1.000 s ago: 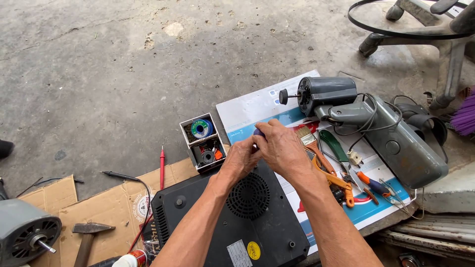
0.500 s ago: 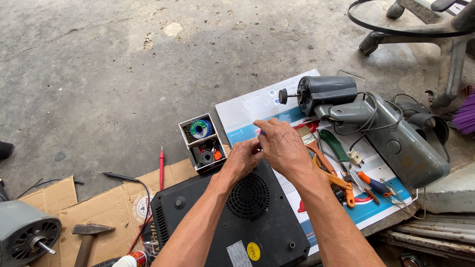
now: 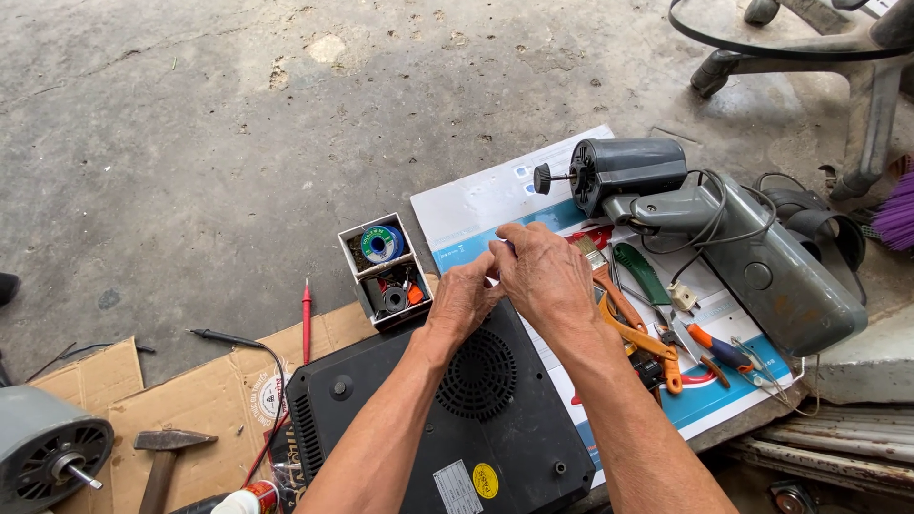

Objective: Using an electric screwdriver and a manual screwdriver to remove screws from the back cover of an induction cooker for repair.

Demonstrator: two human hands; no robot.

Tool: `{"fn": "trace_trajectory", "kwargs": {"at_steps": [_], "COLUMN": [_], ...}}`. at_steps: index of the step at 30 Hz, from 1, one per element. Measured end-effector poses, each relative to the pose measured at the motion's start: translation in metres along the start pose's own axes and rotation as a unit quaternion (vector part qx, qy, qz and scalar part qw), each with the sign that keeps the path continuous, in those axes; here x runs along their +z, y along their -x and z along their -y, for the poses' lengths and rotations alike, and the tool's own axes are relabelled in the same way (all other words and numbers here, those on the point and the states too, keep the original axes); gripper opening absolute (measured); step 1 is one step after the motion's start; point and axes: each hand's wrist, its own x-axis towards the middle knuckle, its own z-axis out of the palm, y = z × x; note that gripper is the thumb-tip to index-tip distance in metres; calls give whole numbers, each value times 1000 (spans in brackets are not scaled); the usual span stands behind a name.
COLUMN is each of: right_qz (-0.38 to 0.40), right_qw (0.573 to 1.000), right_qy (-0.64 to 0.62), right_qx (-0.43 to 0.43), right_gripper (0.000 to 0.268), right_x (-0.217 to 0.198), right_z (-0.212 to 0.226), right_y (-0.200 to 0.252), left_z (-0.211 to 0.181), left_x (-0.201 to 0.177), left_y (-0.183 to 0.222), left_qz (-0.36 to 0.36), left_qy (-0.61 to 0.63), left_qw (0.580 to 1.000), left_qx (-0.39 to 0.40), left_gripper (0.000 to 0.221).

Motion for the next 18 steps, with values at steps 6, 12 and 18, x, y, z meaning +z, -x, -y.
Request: {"fn": "trace_trajectory", "kwargs": {"at_steps": [6, 12, 18], "right_qz": [16, 40, 24], "right_qw": [1000, 999, 999], "right_qy": [5, -19, -9], "right_qx": [-25, 2, 20], "right_gripper": [48, 58, 47], "right_x": [-13, -12, -8], "right_z": [19, 19, 18], "right_y": [7, 9, 7], "left_z": [22, 3, 5], "left_x": [1, -9, -20], "left_y": [0, -1, 9], "left_qz": [5, -11, 45], "left_qy": [-14, -66, -34], "left_qw": [1000, 998, 998], "left_qx": [3, 15, 35], "left_gripper": [15, 24, 10]}}
